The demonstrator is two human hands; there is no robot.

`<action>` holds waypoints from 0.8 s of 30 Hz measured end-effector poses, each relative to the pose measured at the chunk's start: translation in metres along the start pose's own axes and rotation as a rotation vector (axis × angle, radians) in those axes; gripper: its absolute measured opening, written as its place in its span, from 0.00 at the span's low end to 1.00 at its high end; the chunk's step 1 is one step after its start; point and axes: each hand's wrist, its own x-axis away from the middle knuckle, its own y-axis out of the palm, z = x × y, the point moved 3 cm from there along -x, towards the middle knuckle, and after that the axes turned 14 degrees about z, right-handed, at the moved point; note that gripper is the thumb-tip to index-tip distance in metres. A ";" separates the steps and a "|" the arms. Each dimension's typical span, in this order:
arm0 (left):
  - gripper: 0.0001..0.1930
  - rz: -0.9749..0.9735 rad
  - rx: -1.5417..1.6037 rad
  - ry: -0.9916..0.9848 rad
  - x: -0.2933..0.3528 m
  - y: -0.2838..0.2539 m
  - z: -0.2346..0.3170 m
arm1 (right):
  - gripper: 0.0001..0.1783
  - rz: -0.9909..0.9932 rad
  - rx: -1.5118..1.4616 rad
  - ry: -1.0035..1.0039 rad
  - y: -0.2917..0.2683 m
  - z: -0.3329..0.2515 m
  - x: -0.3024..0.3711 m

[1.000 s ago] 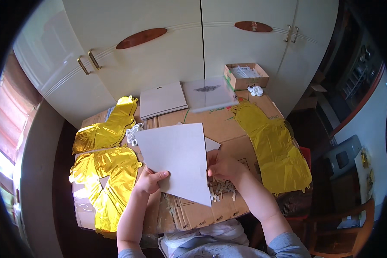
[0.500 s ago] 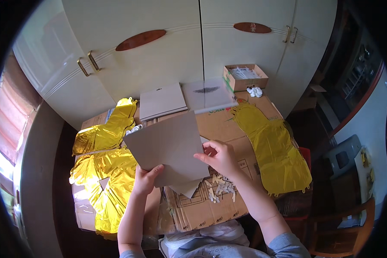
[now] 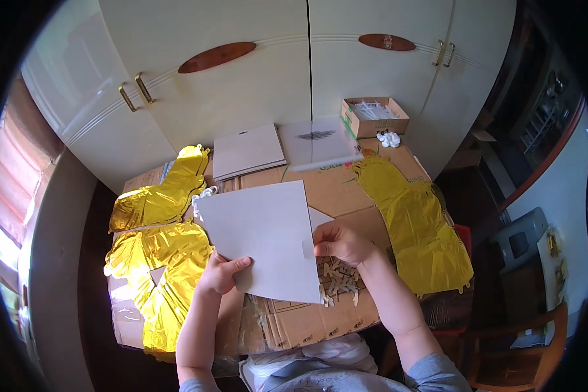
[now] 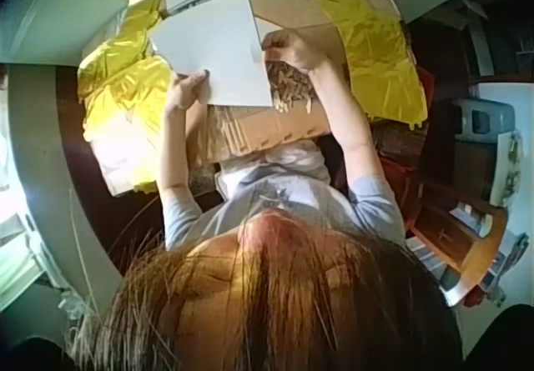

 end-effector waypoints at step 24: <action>0.19 0.068 0.019 -0.028 -0.002 0.002 -0.004 | 0.05 0.026 0.320 -0.012 -0.001 -0.026 0.006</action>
